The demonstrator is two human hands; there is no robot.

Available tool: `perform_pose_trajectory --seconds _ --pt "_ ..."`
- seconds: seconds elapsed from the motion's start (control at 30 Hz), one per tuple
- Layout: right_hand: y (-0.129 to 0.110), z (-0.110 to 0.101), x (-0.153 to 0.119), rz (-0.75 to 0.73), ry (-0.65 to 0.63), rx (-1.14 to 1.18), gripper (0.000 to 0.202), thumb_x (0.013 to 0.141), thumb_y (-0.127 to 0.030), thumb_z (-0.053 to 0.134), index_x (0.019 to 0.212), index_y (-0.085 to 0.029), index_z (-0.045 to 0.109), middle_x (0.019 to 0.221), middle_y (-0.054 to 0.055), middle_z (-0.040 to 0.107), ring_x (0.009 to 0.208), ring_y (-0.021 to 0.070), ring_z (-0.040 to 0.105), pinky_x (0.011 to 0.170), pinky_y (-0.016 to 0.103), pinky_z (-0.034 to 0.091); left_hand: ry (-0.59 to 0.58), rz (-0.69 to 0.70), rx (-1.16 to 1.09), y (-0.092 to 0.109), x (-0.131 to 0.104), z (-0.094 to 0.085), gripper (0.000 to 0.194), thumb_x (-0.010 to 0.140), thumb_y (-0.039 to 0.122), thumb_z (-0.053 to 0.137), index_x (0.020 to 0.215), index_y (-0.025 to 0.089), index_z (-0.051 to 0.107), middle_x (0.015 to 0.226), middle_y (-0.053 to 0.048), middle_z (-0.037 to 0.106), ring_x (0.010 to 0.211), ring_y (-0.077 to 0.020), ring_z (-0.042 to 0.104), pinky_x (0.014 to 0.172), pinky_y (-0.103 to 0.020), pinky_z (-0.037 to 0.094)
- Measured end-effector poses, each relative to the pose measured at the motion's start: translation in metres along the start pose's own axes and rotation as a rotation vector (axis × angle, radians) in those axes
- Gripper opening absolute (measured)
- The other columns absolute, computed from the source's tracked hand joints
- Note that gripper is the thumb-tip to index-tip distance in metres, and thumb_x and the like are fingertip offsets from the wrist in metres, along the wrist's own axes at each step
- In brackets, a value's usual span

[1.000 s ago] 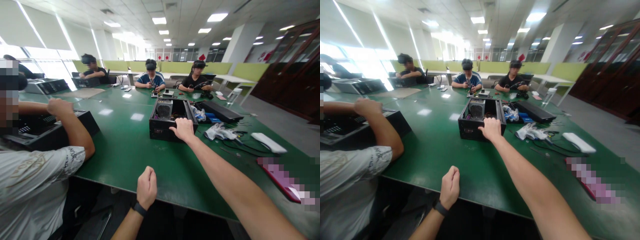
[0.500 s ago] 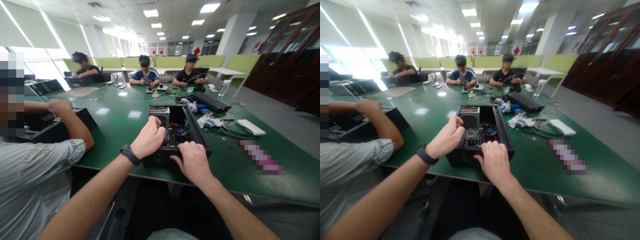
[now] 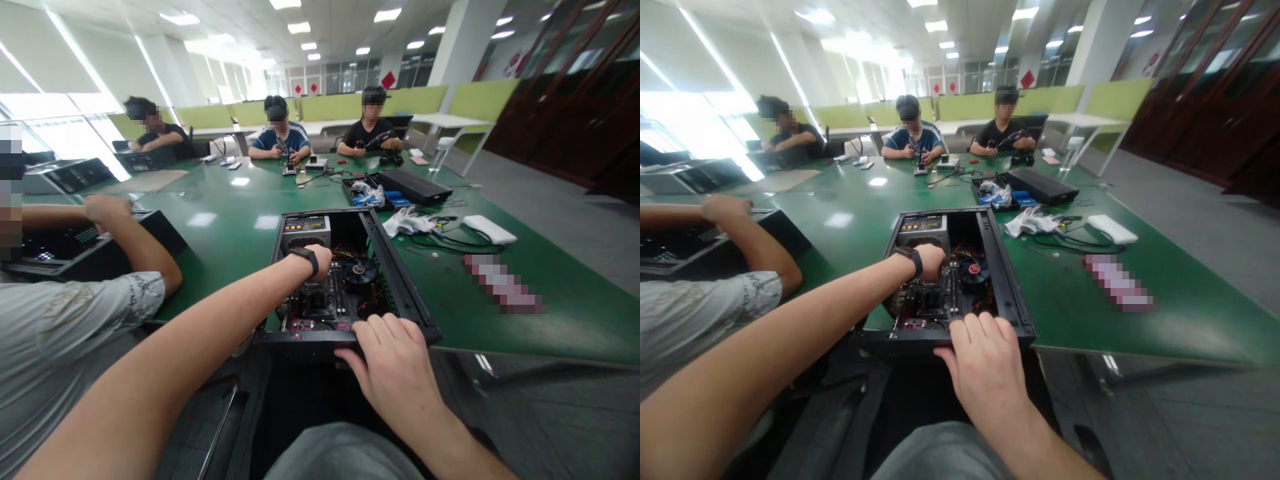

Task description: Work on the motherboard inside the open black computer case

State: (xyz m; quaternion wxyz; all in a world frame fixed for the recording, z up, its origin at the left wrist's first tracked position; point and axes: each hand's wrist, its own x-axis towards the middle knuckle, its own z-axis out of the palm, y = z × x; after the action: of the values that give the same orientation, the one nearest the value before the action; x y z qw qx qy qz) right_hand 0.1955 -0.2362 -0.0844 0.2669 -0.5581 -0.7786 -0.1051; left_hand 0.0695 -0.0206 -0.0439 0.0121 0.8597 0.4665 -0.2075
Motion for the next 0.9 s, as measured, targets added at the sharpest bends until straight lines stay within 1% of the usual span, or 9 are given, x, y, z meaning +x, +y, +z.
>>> perform_pose_trajectory --seconds 0.07,0.17,0.37,0.43,0.57,0.67,0.77,0.9 --pt "-0.001 -0.001 -0.002 0.000 0.005 0.000 0.018 0.085 -0.034 0.070 0.087 -0.023 0.057 0.080 0.002 0.056 0.079 0.0221 0.043 0.077 0.037 0.028 -0.025 -0.011 -0.005 -0.002 0.007 0.008 0.047 0.064 0.025 0.082 0.108 0.014 0.077 0.110 -0.017 0.075 0.099 -0.0277 0.072 0.085 -0.030 0.057" --pt "-0.002 0.000 -0.002 0.005 0.006 -0.003 0.017 0.087 -0.035 0.069 0.086 -0.023 0.057 0.080 0.002 0.055 0.079 0.0220 0.043 0.076 0.037 0.028 -0.088 -0.009 0.016 -0.006 0.017 0.017 0.051 0.059 0.026 0.086 0.108 0.013 0.077 0.111 -0.017 0.075 0.101 -0.0285 0.071 0.085 -0.029 0.057" --pt "-0.002 0.002 -0.002 0.011 0.021 -0.014 0.018 0.087 -0.036 0.068 0.085 -0.023 0.056 0.078 0.002 0.055 0.078 0.0215 0.041 0.075 0.037 0.027 -0.166 -0.021 0.067 -0.008 0.026 0.021 0.059 0.051 0.029 0.092 0.107 0.013 0.078 0.112 -0.017 0.076 0.103 -0.0287 0.071 0.086 -0.027 0.057" --pt "-0.002 0.001 -0.003 0.009 0.014 -0.017 0.018 0.088 -0.037 0.067 0.085 -0.023 0.056 0.078 0.002 0.055 0.078 0.0215 0.041 0.075 0.037 0.027 -0.156 -0.026 0.051 -0.008 0.028 0.022 0.062 0.049 0.028 0.093 0.107 0.013 0.078 0.112 -0.017 0.076 0.102 -0.0295 0.071 0.086 -0.028 0.057" --pt "-0.002 0.001 -0.003 0.014 0.002 -0.022 0.018 0.089 -0.038 0.066 0.085 -0.023 0.057 0.079 0.003 0.056 0.079 0.0216 0.042 0.076 0.037 0.027 -0.114 -0.043 0.016 -0.010 0.030 0.025 0.066 0.049 0.028 0.093 0.111 0.013 0.077 0.112 -0.019 0.075 0.101 -0.0308 0.072 0.086 -0.032 0.058" --pt "-0.001 0.001 -0.003 0.013 0.005 -0.025 0.018 0.089 -0.038 0.066 0.085 -0.023 0.057 0.079 0.003 0.056 0.079 0.0217 0.042 0.076 0.037 0.028 -0.097 -0.064 0.013 -0.012 0.032 0.028 0.072 0.045 0.030 0.095 0.113 0.014 0.076 0.113 -0.018 0.075 0.103 -0.0308 0.071 0.087 -0.031 0.057" --pt "-0.001 0.001 -0.002 0.010 0.005 -0.026 0.018 0.089 -0.038 0.066 0.085 -0.023 0.057 0.079 0.002 0.055 0.079 0.0222 0.042 0.075 0.037 0.028 -0.114 -0.052 0.029 -0.012 0.034 0.028 0.073 0.042 0.032 0.095 0.111 0.017 0.077 0.113 -0.016 0.075 0.106 -0.0303 0.070 0.089 -0.029 0.056" --pt "-0.001 0.001 -0.002 0.014 -0.004 -0.027 0.018 0.089 -0.039 0.065 0.085 -0.023 0.056 0.079 0.002 0.055 0.079 0.0225 0.042 0.075 0.038 0.028 -0.150 -0.038 0.051 -0.010 0.035 0.027 0.073 0.043 0.033 0.095 0.111 0.012 0.077 0.111 -0.018 0.075 0.104 -0.0318 0.070 0.087 -0.031 0.057"
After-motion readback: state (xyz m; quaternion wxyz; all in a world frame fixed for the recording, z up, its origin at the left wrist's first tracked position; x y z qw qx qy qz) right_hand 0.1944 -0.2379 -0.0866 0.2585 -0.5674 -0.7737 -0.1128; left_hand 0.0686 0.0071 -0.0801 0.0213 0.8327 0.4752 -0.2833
